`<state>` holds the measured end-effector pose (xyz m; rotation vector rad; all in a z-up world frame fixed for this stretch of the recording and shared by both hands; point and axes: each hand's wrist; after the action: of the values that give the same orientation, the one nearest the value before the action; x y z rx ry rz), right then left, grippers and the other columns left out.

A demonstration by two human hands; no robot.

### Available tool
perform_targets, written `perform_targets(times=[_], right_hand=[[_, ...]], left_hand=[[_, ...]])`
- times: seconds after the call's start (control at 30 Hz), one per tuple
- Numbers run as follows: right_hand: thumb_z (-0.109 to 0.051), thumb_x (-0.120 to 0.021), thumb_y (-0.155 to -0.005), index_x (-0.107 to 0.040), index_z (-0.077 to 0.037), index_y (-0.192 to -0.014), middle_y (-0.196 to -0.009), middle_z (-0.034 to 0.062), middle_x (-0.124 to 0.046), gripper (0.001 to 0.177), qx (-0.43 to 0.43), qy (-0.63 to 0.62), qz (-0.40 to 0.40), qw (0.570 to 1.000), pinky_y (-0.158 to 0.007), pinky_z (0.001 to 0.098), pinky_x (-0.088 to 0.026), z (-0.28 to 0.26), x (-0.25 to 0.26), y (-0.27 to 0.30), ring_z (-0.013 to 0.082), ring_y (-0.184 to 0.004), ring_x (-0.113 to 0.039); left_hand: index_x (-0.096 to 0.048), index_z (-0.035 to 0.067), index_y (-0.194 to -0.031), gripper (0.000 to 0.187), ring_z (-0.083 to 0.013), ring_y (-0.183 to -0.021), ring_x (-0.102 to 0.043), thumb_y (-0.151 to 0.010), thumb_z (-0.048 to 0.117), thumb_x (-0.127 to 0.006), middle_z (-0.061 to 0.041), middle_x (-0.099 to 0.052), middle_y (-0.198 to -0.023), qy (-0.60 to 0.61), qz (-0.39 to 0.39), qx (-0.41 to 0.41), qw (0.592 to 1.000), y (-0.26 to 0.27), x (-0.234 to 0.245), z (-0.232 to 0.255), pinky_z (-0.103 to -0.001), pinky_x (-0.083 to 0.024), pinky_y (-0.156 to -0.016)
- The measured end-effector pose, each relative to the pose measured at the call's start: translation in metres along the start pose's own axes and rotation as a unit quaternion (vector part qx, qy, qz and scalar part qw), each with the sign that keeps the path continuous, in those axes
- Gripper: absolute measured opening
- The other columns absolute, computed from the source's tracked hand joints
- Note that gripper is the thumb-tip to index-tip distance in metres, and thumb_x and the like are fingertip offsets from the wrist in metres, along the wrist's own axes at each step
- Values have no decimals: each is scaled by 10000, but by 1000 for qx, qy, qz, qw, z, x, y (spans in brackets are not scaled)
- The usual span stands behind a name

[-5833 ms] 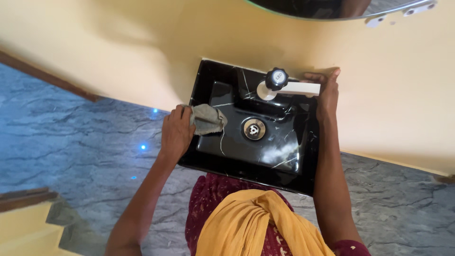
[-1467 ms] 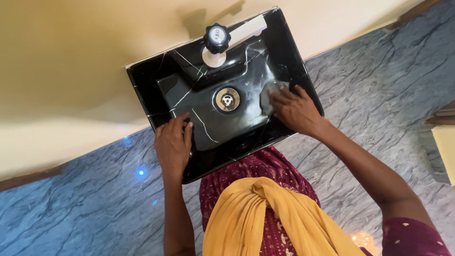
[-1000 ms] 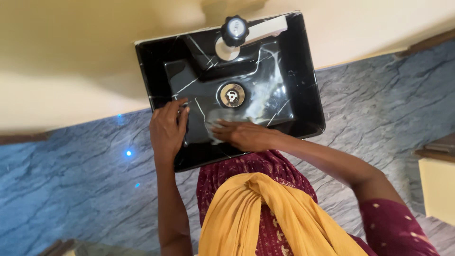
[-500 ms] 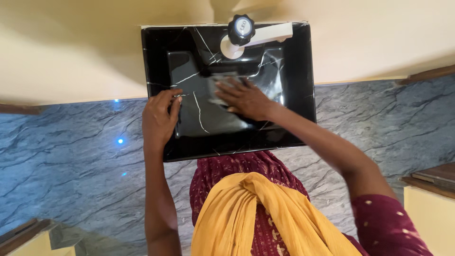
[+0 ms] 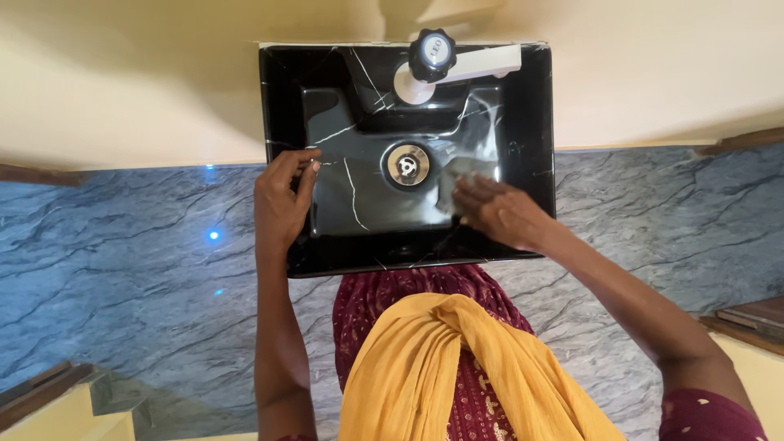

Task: The person wipes the surface of a black bathroom sink with a cloth. They clean around the faucet, the basin, and the drain area repeatedly.

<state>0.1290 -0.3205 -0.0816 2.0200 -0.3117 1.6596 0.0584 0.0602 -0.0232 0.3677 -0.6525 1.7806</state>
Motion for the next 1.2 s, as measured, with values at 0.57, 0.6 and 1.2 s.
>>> perform_targets(times=[0.57,0.6,1.2], right_hand=[[-190,-529,-1029,-376,-24,-1570,-1624,153,-342,587,99,-67,80,990,-1257,517,-275,-99,13,-189,360,-1538,-288],[-182,-516,-1023,-376,-36,-1568,-1636,157,-326,581,91,-55,89,990,-1248,511,-272,-95,9,-190,356,-1535,-282],[-64,-466,-950,-393,5,-1563,-1646,173,-324,621,-113,44,81,989,-1213,475,-317,16,-6,-18,378,-1509,-334]], left_hand=[[-719,30,-1134,173,-277,-910,-703,-1015,148,-677,-120,-729,-1045,-10,-17,-26,999,3,3,0,-392,-548,-805],[-721,35,-1129,170,-286,-914,-697,-1015,154,-677,-115,-732,-1045,-23,-19,-33,999,4,3,0,-406,-538,-817],[-741,60,-1116,152,-261,-894,-678,-1022,162,-679,-90,-728,-989,-46,-27,-28,998,6,3,5,-397,-508,-842]])
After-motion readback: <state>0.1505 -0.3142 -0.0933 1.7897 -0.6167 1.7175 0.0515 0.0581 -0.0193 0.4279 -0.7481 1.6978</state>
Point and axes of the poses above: each hand's wrist, its own y-axis away from the middle knuckle, its own x-axis out of the back of the hand, z = x × y
